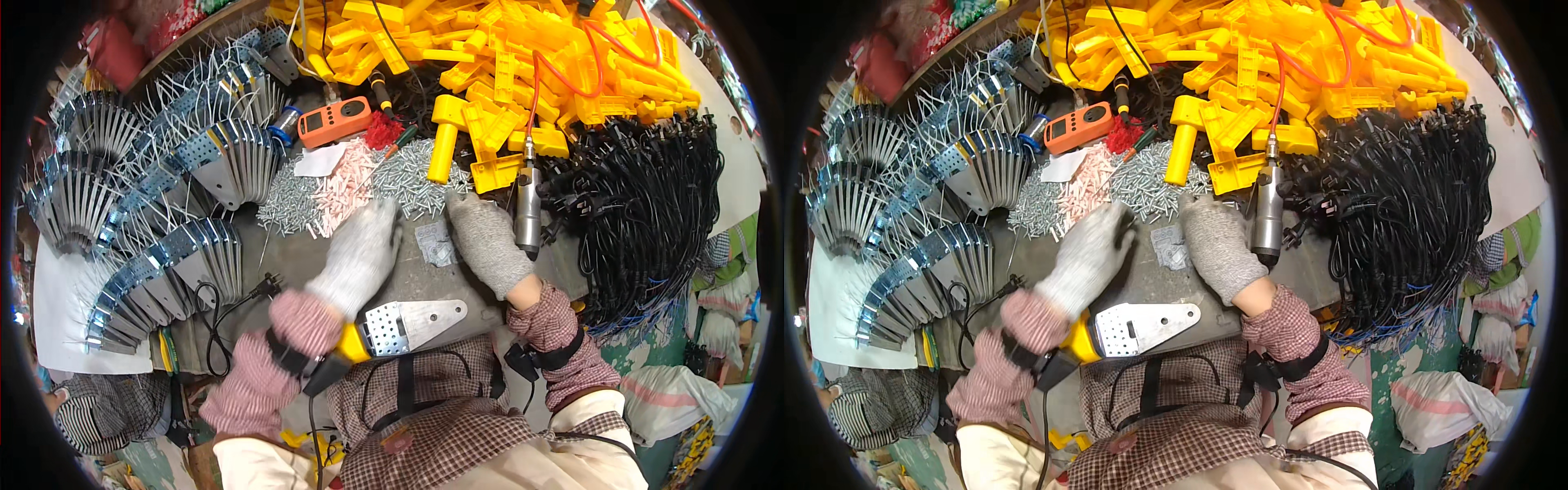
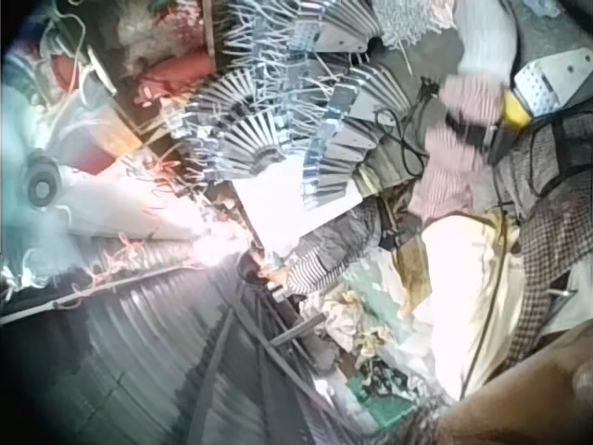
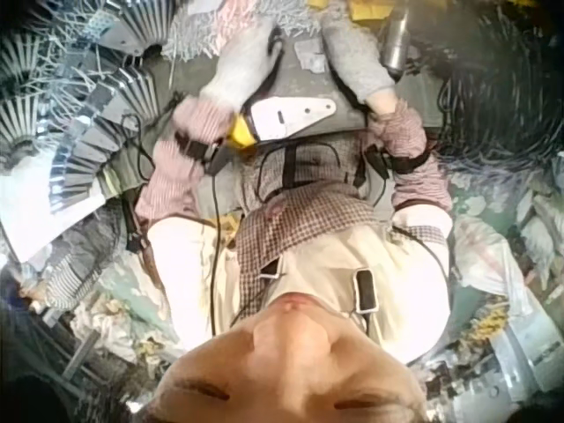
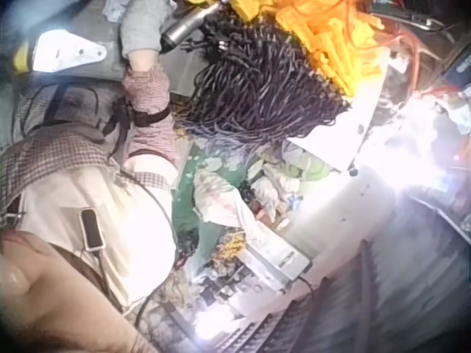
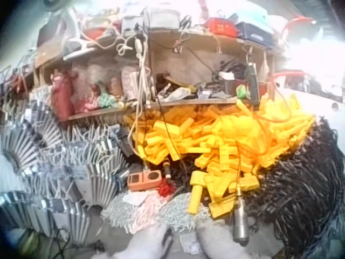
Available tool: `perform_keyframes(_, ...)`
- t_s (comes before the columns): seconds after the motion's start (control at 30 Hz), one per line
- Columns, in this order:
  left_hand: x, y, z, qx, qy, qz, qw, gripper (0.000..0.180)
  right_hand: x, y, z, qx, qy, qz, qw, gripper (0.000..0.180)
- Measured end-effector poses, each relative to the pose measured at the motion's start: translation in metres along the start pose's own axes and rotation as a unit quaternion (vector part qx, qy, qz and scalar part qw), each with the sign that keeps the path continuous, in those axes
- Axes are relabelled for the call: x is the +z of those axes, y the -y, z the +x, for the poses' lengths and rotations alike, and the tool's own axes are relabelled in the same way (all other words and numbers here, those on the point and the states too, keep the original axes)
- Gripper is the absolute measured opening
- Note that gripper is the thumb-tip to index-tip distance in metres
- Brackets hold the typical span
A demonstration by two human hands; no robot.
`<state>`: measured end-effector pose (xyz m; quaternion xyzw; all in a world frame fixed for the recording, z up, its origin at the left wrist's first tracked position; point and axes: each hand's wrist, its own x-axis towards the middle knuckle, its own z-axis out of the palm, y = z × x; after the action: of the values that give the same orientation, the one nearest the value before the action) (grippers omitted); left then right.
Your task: Assembling industrial or lighting components using metal plates, plastic parts, and wiring with various hand and power tools.
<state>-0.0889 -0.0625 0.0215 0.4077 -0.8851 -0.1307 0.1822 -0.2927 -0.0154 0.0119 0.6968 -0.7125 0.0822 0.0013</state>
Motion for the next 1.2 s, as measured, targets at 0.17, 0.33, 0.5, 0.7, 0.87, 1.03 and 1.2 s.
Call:
perform_keyframes(0.17, 0.018, 0.009, 0.031, -0.032, 0.08, 0.083, 0.993, 0.019, -0.016, 0.005, -0.03, -0.158, -0.09, 0.257, 0.949, 0.018)
perform_keyframes(0.33, 0.002, 0.014, 0.027, 0.035, 0.094, -0.028, 0.995, 0.019, 0.001, 0.046, -0.095, -0.17, 0.058, 0.501, 0.846, 0.021)
perform_keyframes(0.5, -0.056, 0.027, -0.008, -0.068, 0.203, -0.185, 0.959, 0.02, 0.023, 0.042, -0.063, -0.201, 0.033, 0.512, 0.834, 0.021)
perform_keyframes(0.7, -0.062, 0.037, -0.038, -0.039, 0.34, -0.299, 0.891, 0.022, 0.018, 0.048, -0.07, -0.246, 0.029, 0.501, 0.83, 0.025)
perform_keyframes(0.87, -0.066, 0.038, -0.023, 0.059, 0.425, -0.204, 0.88, 0.025, 0.025, 0.041, -0.07, -0.293, 0.074, 0.456, 0.837, 0.025)
perform_keyframes(1.03, -0.059, 0.029, 0.003, 0.09, 0.528, -0.139, 0.833, 0.021, 0.026, 0.039, -0.073, -0.319, 0.038, 0.388, 0.864, 0.024)
perform_keyframes(1.2, -0.049, 0.039, 0.011, 0.05, 0.572, -0.216, 0.79, 0.02, 0.031, 0.04, -0.074, -0.299, 0.05, 0.407, 0.862, 0.023)
